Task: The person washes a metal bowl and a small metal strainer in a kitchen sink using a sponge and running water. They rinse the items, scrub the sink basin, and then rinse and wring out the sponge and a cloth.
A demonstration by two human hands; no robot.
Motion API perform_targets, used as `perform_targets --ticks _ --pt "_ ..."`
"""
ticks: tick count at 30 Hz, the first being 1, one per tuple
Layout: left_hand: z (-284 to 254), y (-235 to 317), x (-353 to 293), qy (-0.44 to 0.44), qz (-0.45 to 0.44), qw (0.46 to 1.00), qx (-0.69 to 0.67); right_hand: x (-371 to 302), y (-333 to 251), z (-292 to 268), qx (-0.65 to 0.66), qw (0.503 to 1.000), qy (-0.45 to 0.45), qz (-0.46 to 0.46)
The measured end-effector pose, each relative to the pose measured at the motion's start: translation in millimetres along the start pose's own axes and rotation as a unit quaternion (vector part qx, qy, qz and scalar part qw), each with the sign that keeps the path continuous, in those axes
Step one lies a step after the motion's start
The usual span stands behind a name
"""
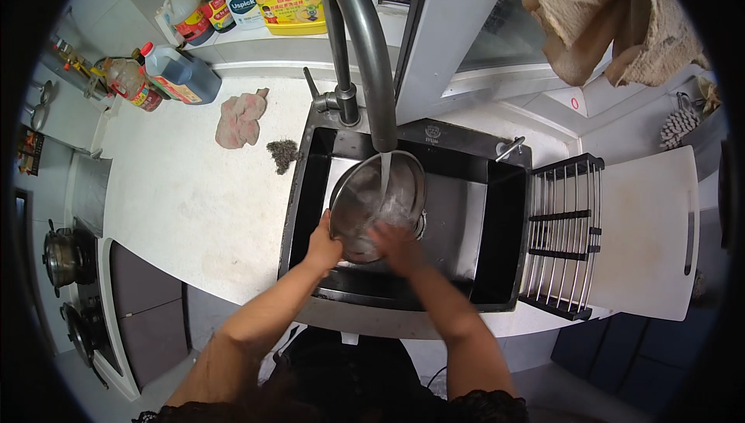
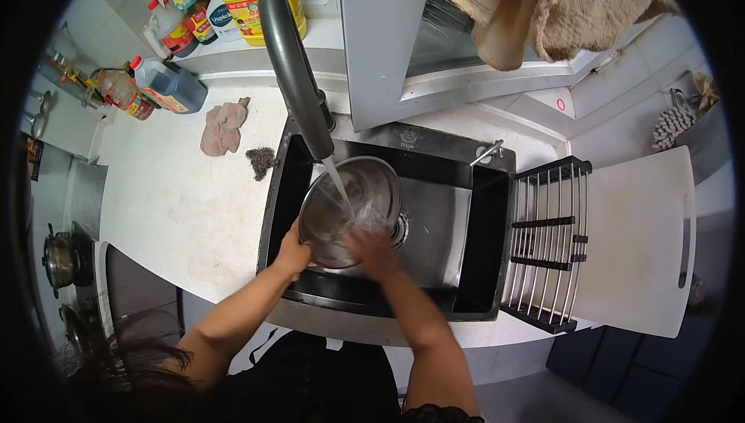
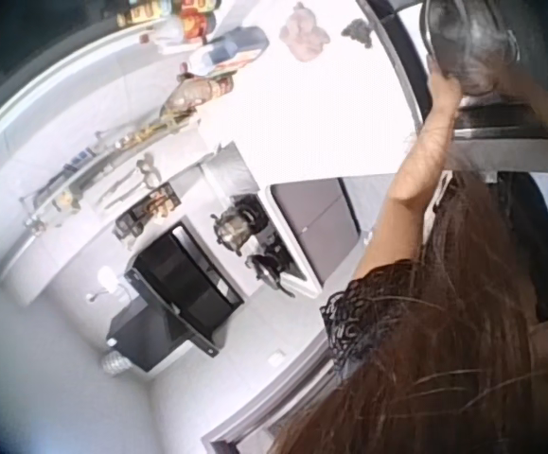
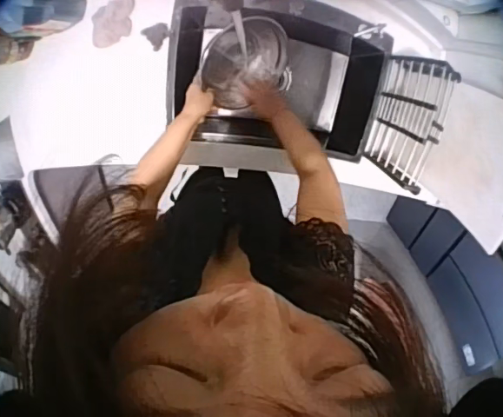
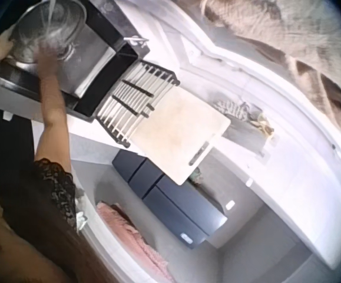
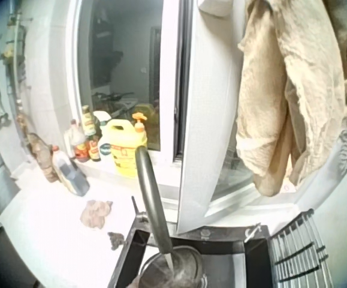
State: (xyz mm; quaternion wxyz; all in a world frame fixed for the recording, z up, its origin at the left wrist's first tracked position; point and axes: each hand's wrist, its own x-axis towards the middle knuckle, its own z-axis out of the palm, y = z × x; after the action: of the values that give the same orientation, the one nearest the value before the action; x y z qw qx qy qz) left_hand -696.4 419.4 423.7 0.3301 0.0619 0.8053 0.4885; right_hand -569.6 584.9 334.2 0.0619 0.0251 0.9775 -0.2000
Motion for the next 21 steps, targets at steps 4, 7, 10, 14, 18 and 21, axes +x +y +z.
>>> perform_targets --ticks 4,7,10,14,18,21 --pt "-18.9 38.3 9.8 -0.102 -0.169 0.980 -0.015 -14.3 51.4 -22.7 -0.181 0.971 0.129 -0.084" --pt "-4.6 18.5 10.1 -0.051 -0.180 0.981 -0.042 -20.2 24.8 1.1 -0.019 0.961 0.182 -0.208" --pt "28.6 -7.6 1.9 0.016 -0.195 0.971 -0.140 -1.8 -79.7 -14.8 0.100 0.988 0.093 0.071" --pt "0.5 11.4 11.4 -0.066 -0.202 0.974 -0.073 -19.6 -34.5 3.1 0.141 0.976 0.149 -0.072" --pt "-27.5 18.3 19.0 -0.117 -0.218 0.969 0.018 -26.3 33.1 -16.4 -0.097 0.972 0.131 -0.169" --pt "14.3 -22.3 6.0 -0.042 -0.263 0.948 -0.173 -21.9 -1.9 -6.3 0.080 0.972 0.135 -0.172"
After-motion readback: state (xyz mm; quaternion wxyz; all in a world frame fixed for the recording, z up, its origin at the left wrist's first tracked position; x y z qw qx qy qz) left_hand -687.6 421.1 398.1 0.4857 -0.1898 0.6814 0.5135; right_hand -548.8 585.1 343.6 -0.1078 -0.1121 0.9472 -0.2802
